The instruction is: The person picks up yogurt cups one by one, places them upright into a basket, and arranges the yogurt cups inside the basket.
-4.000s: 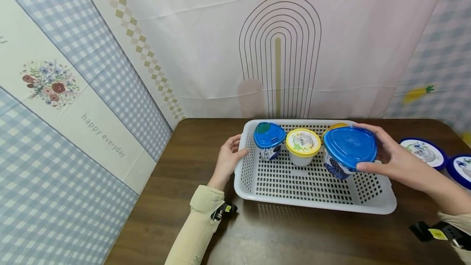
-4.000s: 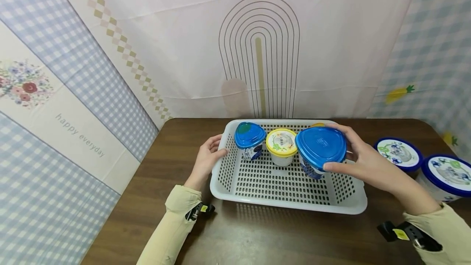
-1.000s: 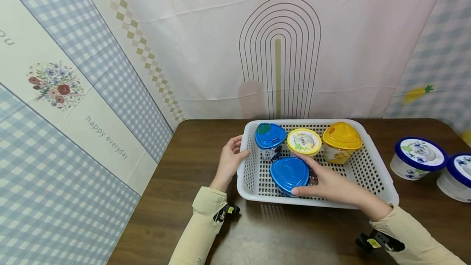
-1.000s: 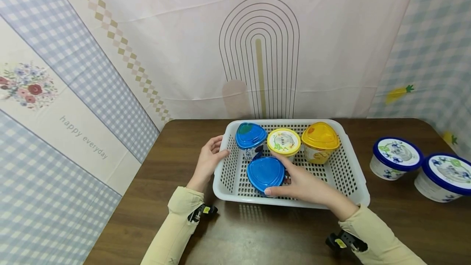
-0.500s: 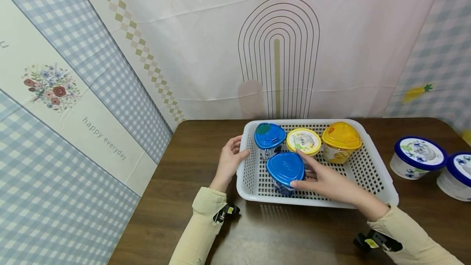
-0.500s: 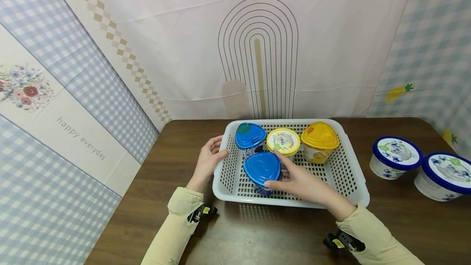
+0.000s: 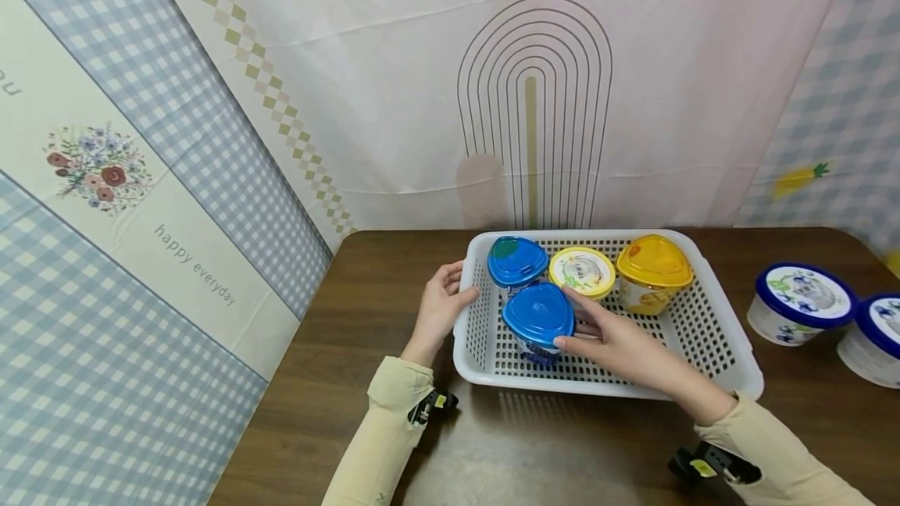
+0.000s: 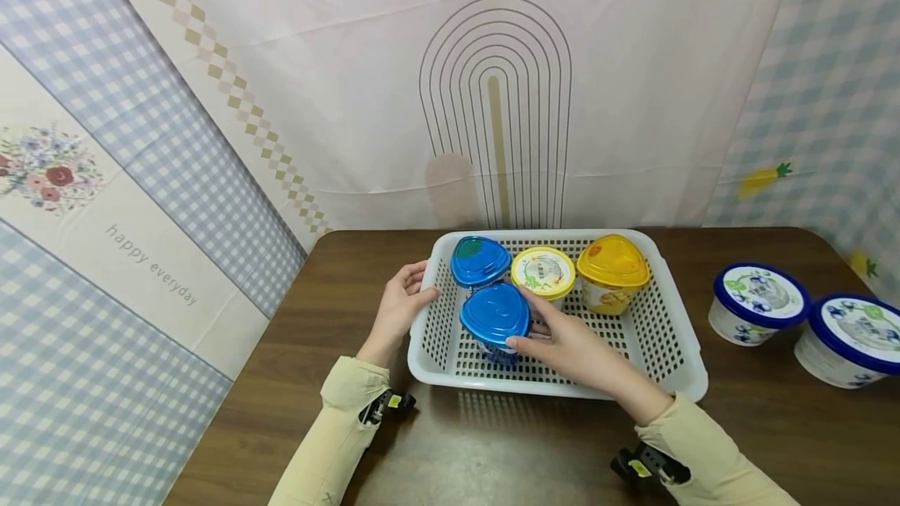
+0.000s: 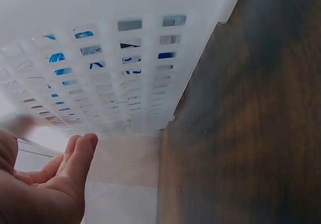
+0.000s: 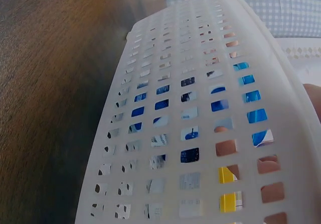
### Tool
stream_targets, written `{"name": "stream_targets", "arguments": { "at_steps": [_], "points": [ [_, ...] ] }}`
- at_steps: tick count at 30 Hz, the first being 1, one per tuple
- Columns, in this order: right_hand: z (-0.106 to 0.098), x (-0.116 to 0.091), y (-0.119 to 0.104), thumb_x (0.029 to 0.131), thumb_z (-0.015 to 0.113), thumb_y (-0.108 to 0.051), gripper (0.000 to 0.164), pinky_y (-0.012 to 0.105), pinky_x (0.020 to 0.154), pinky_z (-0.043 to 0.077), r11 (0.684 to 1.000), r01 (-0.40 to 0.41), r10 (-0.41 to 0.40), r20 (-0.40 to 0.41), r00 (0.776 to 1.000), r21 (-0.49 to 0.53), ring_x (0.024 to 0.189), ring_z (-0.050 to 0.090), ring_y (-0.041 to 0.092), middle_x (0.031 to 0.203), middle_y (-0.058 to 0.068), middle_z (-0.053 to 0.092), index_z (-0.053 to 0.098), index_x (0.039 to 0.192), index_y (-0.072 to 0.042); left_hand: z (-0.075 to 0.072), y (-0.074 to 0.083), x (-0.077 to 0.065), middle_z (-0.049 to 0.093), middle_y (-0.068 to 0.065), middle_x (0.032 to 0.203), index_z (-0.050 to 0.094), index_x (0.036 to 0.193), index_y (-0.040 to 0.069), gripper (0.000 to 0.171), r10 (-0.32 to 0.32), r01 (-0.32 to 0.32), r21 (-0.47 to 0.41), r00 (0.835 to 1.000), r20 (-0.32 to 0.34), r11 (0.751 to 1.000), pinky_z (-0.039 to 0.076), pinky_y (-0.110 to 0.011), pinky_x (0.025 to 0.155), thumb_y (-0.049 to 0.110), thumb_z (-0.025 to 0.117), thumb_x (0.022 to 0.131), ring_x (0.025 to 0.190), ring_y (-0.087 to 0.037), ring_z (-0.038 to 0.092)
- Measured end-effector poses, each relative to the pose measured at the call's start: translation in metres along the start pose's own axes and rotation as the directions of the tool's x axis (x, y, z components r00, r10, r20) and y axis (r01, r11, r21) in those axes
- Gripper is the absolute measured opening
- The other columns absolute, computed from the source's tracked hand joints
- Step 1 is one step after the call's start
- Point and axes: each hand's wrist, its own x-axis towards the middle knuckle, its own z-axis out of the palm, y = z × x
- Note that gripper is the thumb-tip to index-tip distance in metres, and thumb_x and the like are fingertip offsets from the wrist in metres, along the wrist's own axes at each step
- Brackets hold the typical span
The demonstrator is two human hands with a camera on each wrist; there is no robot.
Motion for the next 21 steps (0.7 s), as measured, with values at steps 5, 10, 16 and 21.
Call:
{"name": "stream_targets", "arguments": {
  "at_steps": [5,10,16,21],
  "points": [
    [0.002,0.001,0.0,0.086,0.06,-0.048,0.081,0.038,0.086,0.048,0.999,0.01,-0.011,-0.023,1.0,-0.031,0.117,0.049,0.036,0.138,0.027,0.037,0.019,0.149,-0.017,0.0,-0.016,0.007,0.057,-0.015,0.118,0.048,0.128,0.002,0.05,0.008,-0.008,0.016,1.0,-0.018,1.0,0.052,-0.038,0.078,0.002,0.066,0.081,0.101,-0.025,0.059],
    [0.002,0.003,0.001,0.088,0.058,-0.047,0.078,0.039,0.088,0.047,0.999,0.021,-0.023,-0.03,0.999,-0.049,0.119,0.048,0.035,0.137,0.026,0.039,0.021,0.148,-0.016,0.001,-0.02,0.01,0.058,-0.011,0.116,0.049,0.126,0.004,0.048,0.02,-0.019,0.033,0.999,-0.029,0.999,0.052,-0.037,0.077,0.002,0.066,0.081,0.099,-0.023,0.06],
    [0.002,0.002,0.002,0.088,0.056,-0.049,0.077,0.04,0.089,0.046,0.998,0.017,-0.019,-0.032,0.999,-0.06,0.12,0.047,0.034,0.138,0.024,0.039,0.023,0.148,-0.014,0.0,-0.019,0.01,0.058,-0.011,0.116,0.049,0.127,0.005,0.049,0.01,-0.009,0.049,1.0,-0.025,0.999,0.052,-0.038,0.079,0.003,0.066,0.081,0.1,-0.023,0.06],
    [0.002,0.002,0.002,0.088,0.056,-0.049,0.077,0.039,0.089,0.046,0.999,0.011,-0.013,-0.033,0.999,-0.052,0.12,0.047,0.034,0.138,0.024,0.039,0.023,0.148,-0.013,0.0,-0.019,0.01,0.058,-0.01,0.116,0.049,0.128,0.006,0.049,-0.002,0.004,0.053,1.0,-0.024,0.999,0.052,-0.038,0.079,0.003,0.066,0.081,0.1,-0.022,0.059]
  ]
}}
